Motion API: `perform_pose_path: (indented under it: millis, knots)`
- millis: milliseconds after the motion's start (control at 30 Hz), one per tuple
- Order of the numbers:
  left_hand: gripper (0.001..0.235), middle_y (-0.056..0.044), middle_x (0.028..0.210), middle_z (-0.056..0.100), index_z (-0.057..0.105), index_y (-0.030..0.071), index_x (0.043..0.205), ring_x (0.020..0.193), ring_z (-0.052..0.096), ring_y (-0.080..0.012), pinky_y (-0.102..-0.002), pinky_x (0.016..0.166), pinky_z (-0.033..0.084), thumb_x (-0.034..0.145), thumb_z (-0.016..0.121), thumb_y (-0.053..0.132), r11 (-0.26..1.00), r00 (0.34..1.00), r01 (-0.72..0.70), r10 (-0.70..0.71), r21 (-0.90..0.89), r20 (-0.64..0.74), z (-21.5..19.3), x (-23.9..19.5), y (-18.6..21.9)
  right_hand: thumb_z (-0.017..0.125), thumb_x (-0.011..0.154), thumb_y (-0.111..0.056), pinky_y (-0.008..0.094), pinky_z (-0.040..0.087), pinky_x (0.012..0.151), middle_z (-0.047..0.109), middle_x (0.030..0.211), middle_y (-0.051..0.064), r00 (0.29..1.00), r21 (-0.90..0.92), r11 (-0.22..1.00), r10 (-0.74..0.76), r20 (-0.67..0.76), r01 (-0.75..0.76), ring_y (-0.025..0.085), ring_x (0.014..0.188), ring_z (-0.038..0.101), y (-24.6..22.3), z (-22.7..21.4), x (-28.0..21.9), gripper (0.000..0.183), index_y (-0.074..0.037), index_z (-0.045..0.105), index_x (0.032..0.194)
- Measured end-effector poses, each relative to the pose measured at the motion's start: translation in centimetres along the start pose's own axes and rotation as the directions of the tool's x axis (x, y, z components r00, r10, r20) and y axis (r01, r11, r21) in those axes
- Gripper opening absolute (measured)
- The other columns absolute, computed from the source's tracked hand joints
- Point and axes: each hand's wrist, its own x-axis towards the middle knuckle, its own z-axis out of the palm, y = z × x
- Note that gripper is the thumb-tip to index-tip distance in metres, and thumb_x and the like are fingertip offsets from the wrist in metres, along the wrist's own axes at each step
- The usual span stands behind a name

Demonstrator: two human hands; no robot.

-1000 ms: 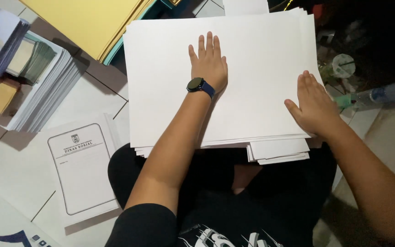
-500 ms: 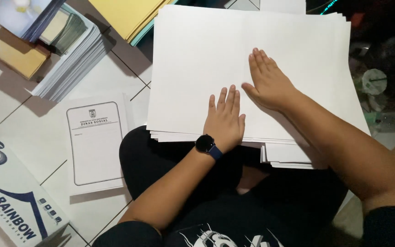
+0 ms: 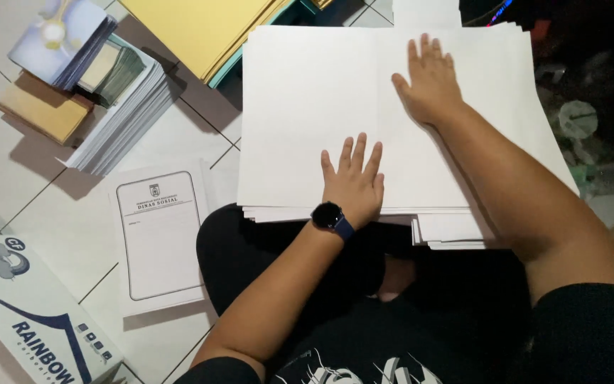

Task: The person sits on the floor and repeatedly folds printed paper sheets in half, then smooths the crease with both hands. They handle the sheets one at a time, placing each folded sheet onto a growing stack on their lap.

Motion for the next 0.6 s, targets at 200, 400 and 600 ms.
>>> perform_pose_path:
  millis: [200,400,600]
  knots:
    - [0.066,-0.010,0.173,0.006,0.013,0.021,0.165,0.158,0.008,-0.0308,-0.071,0.115,0.014,0.104,0.027,0.040,0.995,0.913,0.038,-0.072,0.092,0.402,-4.1,2.6,1.3,0.036,0.105,-0.045,0.052,0.011,0.126,0.008,0.169,0.030,0.924,0.014,0.924,0.382,-0.017,-0.382,0.041,0.157,0.007,6.3,-1.2,-11.3,0.082,0.010,0.013,0.161]
    - [0.100,-0.010,0.173,-0.008,0.002,0.005,0.164,0.158,-0.007,-0.0338,-0.074,0.117,0.007,0.096,0.024,0.074,0.988,0.900,0.080,-0.129,0.134,0.417,-3.8,11.1,1.6,0.037,0.101,-0.053,0.051,0.014,0.124,0.018,0.167,0.033,0.954,-0.063,0.953,0.295,-0.046,-0.297,0.043,0.155,0.017,4.9,0.3,-20.2,0.088,0.011,0.021,0.159]
    - [0.085,-0.012,0.173,0.000,0.004,0.004,0.164,0.159,-0.002,-0.0306,-0.060,0.125,0.006,0.105,0.019,0.062,0.983,0.960,0.047,-0.093,0.180,0.262,0.0,21.3,-2.0,0.039,0.101,-0.052,0.049,0.012,0.125,0.016,0.169,0.027,0.923,0.023,0.925,0.381,-0.061,-0.380,0.037,0.157,0.013,3.1,-0.6,-20.6,0.088,0.007,0.018,0.161]
